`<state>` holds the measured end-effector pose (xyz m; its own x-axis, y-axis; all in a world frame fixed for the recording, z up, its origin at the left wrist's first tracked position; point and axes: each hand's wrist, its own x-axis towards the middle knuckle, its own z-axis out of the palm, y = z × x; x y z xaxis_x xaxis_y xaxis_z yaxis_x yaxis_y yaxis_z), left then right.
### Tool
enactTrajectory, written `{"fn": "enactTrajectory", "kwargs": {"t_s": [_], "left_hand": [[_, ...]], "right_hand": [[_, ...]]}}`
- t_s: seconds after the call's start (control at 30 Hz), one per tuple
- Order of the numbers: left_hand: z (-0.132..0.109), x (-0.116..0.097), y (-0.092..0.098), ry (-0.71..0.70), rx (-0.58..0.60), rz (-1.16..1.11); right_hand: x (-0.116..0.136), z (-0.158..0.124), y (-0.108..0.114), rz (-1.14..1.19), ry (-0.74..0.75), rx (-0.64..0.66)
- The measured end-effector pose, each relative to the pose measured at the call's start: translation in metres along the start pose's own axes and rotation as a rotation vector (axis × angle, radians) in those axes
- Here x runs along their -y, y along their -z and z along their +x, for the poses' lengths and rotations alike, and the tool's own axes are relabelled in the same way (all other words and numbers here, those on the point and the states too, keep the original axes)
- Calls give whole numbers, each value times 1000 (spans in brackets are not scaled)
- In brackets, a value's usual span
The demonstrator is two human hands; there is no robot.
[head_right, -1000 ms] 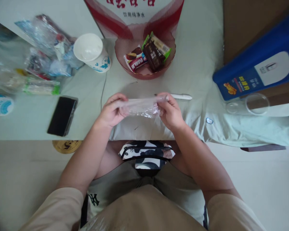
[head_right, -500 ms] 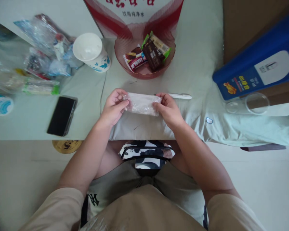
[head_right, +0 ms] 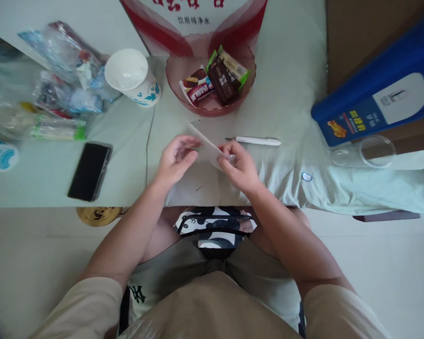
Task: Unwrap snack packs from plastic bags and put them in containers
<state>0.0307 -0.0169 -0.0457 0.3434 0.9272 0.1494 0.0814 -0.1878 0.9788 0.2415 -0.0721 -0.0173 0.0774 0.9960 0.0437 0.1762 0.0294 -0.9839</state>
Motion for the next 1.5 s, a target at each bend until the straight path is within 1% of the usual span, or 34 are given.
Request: {"fn": "enactTrajectory", "kwargs": {"t_s": [0.1, 0.17, 0.23, 0.3, 0.37, 0.5, 0.53, 0.57, 0.6, 0.67, 0.7, 0.73, 0.83, 0.9, 0.93, 1.0, 1.07, 1.1, 1.17, 1.27, 1.37, 1.4, 1.5], "left_hand": [[-4, -4, -11, 13, 188, -108], [-4, -6, -15, 32, 243, -168], [-3, -9, -17, 61, 222, -186], [-2, -11, -16, 91, 164, -166], [-2, -14, -15, 119, 103, -135], [-2, -19, -15, 180, 1, -107], [-3, -20, -15, 191, -13, -123], [-3, -22, -15, 201, -21, -149], [-3, -22, -15, 210, -24, -183], [-3, -23, -16, 226, -12, -260], [-3, -23, -17, 239, 0, -293], [-3, -23, -18, 257, 13, -316], [-1, -23, -19, 333, 72, -316], [-1, -24, -19, 370, 127, -289], [-1, -25, -18, 378, 157, -278], [-1, -27, -17, 380, 203, -261], [0, -28, -17, 378, 204, -258], [0, -28, -17, 381, 196, -256], [1, -27, -16, 399, 193, -229], [2, -28, -16, 433, 213, -95], [3, -30, -15, 407, 214, 15], [3, -31, -14, 391, 231, 26], [2, -33, -13, 365, 301, -4]], "right_hand": [[2, -3, -6, 65, -36, 110], [1, -3, -7, 93, -48, 172], [-2, -1, -8, 103, -56, 203], [-5, 0, -8, 97, -58, 187], [-8, 0, -9, 65, -73, 130], [-12, 0, -12, 11, -86, -97], [-13, 1, -12, 26, -84, -128], [-13, 1, -12, 55, -93, -120], [-13, 2, -12, 87, -117, -77], [-13, 3, -11, 143, -178, 37], [-13, 3, -11, 157, -198, 70], [-12, 4, -10, 163, -203, 73], [-10, 5, -7, 155, -156, -38], [-8, 6, -4, 148, -128, -70], [-8, 6, -2, 145, -131, -42], [-6, 6, 3, 120, -171, 91], [-5, 6, 5, 58, -214, 195], [-4, 5, 6, 30, -222, 203], [-4, 5, 6, 11, -218, 160], [-4, 7, 5, 30, -209, 112], [-6, 9, 6, 49, -187, 83], [-6, 9, 6, 58, -188, 98], [-6, 8, 8, 29, -225, 220]]}}
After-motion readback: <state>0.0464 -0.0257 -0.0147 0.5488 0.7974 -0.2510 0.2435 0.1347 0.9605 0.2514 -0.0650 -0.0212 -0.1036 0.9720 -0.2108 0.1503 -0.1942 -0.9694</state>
